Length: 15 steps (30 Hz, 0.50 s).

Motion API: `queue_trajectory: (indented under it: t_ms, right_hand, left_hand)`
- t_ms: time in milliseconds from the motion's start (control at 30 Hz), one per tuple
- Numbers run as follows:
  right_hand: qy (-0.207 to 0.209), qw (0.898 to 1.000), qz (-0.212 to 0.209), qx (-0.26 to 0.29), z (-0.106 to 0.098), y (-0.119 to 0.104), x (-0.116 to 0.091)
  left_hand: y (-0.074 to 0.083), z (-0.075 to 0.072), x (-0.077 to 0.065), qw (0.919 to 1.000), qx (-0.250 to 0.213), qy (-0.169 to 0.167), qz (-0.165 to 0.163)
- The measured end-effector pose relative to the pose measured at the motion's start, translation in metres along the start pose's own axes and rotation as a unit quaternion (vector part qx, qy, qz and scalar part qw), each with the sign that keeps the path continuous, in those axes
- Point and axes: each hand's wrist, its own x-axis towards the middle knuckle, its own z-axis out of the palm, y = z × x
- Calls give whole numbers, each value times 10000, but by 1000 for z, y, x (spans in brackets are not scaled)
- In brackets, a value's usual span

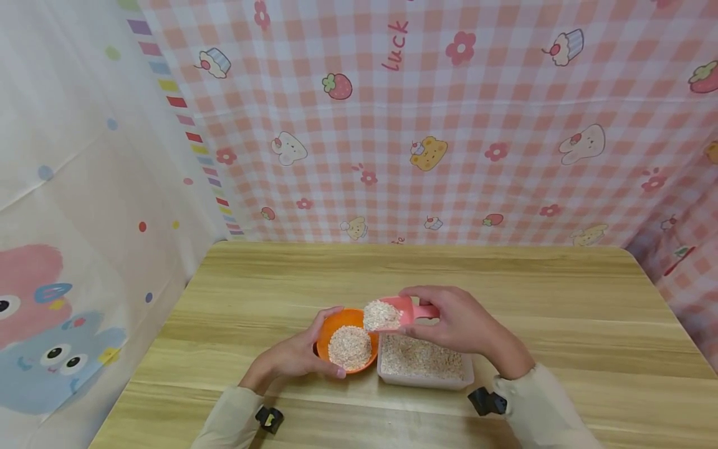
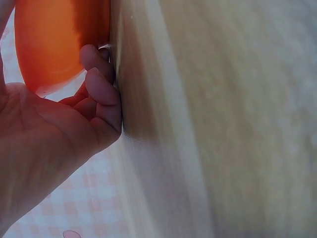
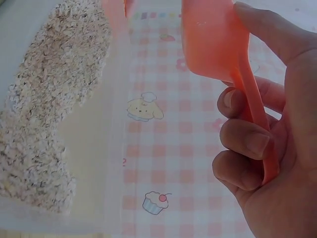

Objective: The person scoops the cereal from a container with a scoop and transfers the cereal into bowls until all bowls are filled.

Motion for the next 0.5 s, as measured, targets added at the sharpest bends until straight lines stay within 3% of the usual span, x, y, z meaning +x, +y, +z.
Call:
queue_trajectory:
  t_ms: [500]
  right_hand:
    - [1,9973,-400,-609,2,-8,15]
  left_hand:
    - [0,0,-1,10000,17,14,-3]
